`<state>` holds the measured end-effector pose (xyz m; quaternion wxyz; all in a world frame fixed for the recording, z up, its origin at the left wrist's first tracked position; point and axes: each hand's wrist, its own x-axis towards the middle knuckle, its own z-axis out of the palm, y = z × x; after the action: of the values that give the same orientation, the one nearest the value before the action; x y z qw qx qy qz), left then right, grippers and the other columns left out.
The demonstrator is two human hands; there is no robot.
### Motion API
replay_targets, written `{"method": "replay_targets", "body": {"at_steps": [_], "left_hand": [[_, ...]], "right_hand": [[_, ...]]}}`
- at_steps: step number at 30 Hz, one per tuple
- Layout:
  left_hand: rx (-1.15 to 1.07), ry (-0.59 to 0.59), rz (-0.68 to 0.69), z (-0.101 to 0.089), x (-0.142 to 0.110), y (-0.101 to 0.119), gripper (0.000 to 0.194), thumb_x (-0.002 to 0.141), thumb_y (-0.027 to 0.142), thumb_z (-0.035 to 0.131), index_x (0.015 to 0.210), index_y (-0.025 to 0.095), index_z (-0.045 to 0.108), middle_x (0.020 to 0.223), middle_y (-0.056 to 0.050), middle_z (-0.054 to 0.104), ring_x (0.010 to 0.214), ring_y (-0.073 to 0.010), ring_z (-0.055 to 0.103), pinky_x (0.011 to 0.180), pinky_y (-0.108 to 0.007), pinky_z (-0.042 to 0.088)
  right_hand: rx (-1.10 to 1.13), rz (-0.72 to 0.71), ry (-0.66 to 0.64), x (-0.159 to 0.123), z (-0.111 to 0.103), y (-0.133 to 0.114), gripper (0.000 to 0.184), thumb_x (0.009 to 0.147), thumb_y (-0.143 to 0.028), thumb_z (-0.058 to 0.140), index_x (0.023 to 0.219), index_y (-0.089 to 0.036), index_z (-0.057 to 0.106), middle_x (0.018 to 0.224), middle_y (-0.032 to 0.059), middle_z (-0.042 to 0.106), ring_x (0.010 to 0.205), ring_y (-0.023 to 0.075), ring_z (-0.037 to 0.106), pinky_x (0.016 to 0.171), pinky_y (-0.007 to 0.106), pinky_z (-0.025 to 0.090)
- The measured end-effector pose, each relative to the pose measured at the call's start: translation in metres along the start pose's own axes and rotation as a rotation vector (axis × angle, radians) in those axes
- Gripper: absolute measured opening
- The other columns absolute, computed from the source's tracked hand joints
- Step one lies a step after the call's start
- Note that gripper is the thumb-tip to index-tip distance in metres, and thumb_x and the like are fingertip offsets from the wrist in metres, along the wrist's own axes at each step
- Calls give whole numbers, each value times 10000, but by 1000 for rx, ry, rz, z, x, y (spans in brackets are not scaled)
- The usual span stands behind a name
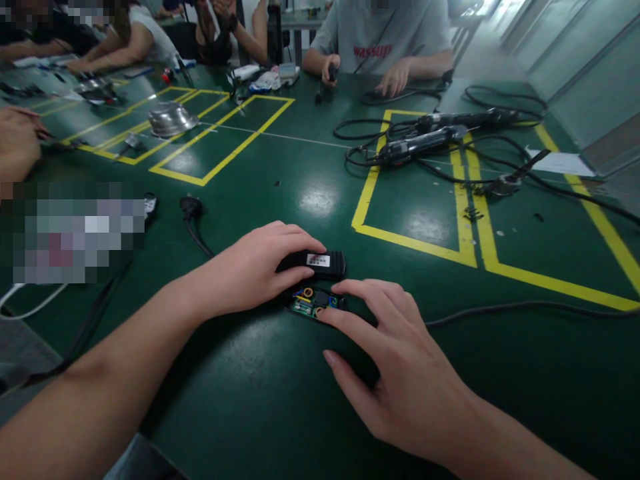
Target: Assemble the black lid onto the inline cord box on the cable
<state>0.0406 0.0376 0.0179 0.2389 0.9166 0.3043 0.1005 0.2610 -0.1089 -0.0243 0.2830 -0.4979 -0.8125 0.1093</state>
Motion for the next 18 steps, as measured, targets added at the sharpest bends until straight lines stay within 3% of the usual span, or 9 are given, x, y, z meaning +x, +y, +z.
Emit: {"method": "replay_targets", "body": {"at_steps": [8, 14, 18], "left_hand": [[-107, -7, 49, -14, -7, 6, 336, 987, 295, 766, 1317, 234, 766, 1253, -63, 813, 1144, -254, 757, 1063, -383, 568], [-214, -129, 29, -22, -11, 12, 294, 961, 292, 793, 1252, 249, 791, 1220, -50, 829, 1111, -241, 766, 1007, -346, 583], [-186, -194, 4, -21, -12, 12, 289, 941, 265, 810, 1229, 267, 794, 1221, -34, 828, 1121, -235, 764, 993, -332, 575]], "right_hand": [[72, 51, 239, -1, 3, 4, 205, 1004, -181, 601, 1143, -269, 478, 1223, 115, 707, 1088, 273, 699, 894, 460, 576], [30, 73, 256, -1, 3, 5, 273, 1017, -213, 600, 1270, -257, 508, 1260, 130, 721, 1133, 300, 717, 913, 474, 568], [-10, 98, 202, 1, 4, 4, 274, 1010, -240, 612, 1279, -259, 565, 1151, 94, 785, 997, 289, 745, 844, 448, 543]]}}
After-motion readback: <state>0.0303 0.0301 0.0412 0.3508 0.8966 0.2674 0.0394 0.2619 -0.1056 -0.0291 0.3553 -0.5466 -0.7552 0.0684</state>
